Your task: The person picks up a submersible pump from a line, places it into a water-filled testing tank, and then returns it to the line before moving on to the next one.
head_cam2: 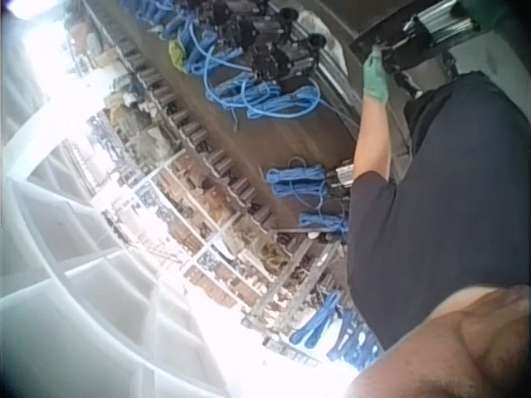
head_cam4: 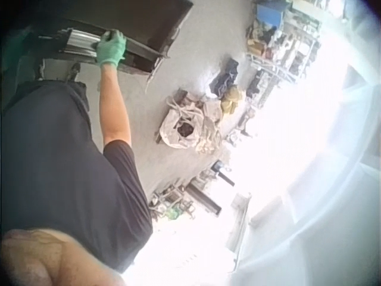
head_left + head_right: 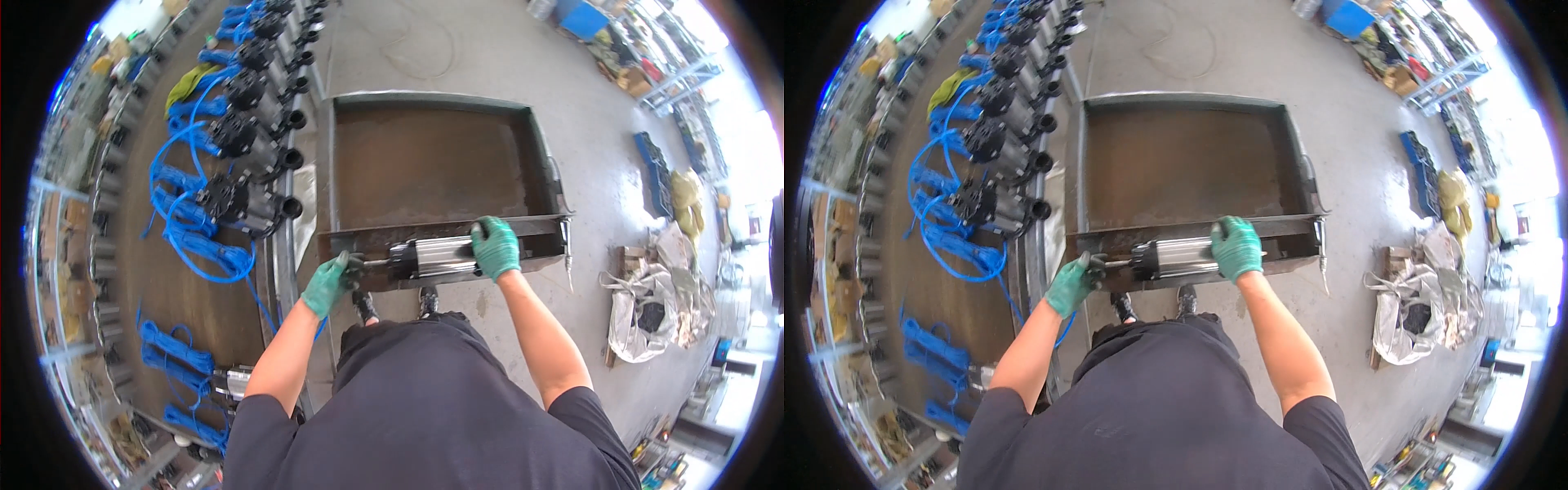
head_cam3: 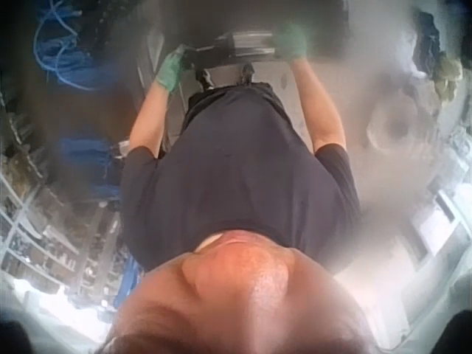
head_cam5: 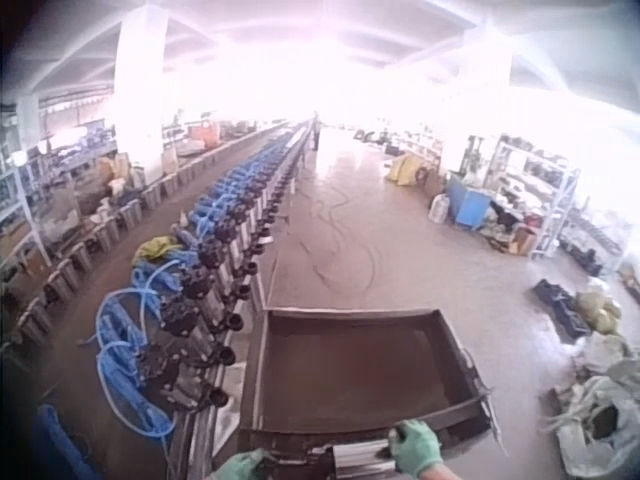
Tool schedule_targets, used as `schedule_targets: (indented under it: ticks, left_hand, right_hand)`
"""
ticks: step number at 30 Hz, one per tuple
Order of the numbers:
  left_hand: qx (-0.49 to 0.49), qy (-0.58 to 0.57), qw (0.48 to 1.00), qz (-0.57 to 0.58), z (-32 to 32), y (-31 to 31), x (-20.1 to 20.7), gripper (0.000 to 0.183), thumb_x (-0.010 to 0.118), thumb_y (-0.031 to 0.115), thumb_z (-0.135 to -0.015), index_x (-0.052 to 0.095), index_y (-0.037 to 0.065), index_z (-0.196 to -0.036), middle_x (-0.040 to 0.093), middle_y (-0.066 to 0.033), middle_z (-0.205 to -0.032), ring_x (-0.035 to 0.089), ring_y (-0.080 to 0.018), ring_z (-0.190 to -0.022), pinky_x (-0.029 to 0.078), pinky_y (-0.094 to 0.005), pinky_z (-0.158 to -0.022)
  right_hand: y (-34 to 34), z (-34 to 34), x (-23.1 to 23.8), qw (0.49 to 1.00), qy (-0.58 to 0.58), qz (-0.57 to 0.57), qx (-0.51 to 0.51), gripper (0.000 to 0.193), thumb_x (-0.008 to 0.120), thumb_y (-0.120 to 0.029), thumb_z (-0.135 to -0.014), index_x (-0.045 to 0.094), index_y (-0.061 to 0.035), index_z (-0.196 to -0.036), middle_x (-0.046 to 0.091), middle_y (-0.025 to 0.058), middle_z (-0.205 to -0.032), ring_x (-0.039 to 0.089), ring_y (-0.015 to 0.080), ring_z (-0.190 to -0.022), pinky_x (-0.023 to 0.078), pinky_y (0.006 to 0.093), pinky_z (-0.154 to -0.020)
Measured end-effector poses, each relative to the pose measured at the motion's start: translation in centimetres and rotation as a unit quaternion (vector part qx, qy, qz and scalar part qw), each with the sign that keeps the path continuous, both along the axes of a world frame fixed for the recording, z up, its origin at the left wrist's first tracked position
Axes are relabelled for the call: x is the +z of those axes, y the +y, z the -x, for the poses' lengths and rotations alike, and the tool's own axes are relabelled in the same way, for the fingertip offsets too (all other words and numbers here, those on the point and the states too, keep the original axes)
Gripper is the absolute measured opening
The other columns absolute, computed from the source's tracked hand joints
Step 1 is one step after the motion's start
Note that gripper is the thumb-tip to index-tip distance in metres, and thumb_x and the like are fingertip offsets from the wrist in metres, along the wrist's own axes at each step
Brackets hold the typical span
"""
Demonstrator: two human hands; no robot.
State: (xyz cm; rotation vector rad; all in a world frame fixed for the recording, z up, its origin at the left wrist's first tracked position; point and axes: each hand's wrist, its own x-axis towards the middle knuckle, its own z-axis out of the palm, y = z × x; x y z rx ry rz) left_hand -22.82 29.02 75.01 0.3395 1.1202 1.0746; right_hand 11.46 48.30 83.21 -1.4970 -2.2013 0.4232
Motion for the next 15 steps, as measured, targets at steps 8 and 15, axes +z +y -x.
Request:
schedule_targets:
  ticks: [8,15]
  left_hand:
    - [-0.296,0.598,0.738,-0.098,0.1,2.9,3.3,0.028,0.075,0.030,-0.092,0.073,0.010,-0.111,0.073,-0.0214,-0.092,0.071,-0.0413,-0.086,0.057,-0.0477,-0.077]
    - [-0.188,0.227,0.954,0.055,1.1,3.0,3.5,0.046,0.073,0.029,-0.096,0.064,0.003,-0.132,0.075,-0.0061,-0.093,0.064,-0.0146,-0.074,0.054,-0.0305,-0.069]
  right_hand:
    - [0.0,-0.4,-0.1,1.000,-0.002,0.003,-0.016,0.016,0.065,-0.022,-0.092,0.071,-0.0069,-0.094,0.071,0.0166,-0.097,0.065,0.0397,-0.096,0.053,0.0489,-0.089]
    - [0.0,-0.4,0.4,1.000,-0.002,0.011,-0.016,0.018,0.064,-0.023,-0.093,0.070,-0.0060,-0.091,0.070,0.0180,-0.095,0.065,0.0402,-0.095,0.054,0.0500,-0.087]
